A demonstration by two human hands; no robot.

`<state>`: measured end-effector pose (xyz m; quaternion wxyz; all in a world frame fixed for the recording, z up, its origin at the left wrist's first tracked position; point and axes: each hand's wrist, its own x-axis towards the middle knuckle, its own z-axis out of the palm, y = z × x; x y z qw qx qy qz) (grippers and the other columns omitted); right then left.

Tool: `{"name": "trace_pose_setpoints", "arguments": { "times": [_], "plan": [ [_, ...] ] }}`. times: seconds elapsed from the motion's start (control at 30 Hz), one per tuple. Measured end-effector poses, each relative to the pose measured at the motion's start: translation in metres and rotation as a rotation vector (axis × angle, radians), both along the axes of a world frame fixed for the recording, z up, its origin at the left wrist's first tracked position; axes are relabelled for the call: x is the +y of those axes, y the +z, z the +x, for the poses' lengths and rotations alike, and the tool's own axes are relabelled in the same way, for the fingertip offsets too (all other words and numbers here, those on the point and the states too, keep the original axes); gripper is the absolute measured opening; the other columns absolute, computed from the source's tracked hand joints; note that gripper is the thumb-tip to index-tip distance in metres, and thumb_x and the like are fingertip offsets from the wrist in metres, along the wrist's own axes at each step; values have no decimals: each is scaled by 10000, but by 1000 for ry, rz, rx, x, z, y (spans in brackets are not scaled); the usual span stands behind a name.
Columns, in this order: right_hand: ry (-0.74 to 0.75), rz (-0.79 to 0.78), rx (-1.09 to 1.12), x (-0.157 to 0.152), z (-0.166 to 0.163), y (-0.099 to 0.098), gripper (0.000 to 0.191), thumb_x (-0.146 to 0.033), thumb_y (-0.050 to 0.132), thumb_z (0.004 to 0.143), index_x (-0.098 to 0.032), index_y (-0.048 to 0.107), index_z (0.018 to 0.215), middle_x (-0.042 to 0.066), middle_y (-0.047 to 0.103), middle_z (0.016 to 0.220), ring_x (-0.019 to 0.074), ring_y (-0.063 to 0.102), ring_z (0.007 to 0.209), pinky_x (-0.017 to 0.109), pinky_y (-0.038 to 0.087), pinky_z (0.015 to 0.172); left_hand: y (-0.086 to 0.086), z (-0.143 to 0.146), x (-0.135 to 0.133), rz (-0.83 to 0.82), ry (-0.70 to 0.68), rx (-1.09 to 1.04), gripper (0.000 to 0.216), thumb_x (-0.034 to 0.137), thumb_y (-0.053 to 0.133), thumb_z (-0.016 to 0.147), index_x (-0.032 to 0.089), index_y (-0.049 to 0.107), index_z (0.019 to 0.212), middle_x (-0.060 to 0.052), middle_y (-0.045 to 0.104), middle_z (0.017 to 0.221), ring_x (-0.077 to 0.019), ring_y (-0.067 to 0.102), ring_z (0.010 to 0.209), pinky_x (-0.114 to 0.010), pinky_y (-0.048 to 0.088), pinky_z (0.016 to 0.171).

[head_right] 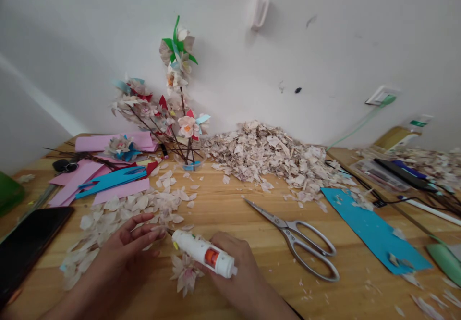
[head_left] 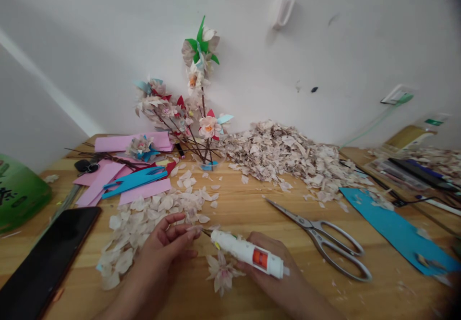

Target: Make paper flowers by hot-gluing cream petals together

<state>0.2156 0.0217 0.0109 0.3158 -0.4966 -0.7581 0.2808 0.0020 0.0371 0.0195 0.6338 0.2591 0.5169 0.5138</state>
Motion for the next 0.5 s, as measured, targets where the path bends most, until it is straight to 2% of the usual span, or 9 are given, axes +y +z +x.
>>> {"name": "trace_pose_setpoints", "arguments": {
  "times": [0.5],
  "plan": [
    [-9,-51,34,0,-1,-4,237,-355,588,765,-209,457,632,-26,516,581,131,488,516,222,347,494,-2,1,2,-23,-16,20,539,231,813,539,189,489,967,-1,709,710,-159,664,683,-246,541,518]
  ]
}}
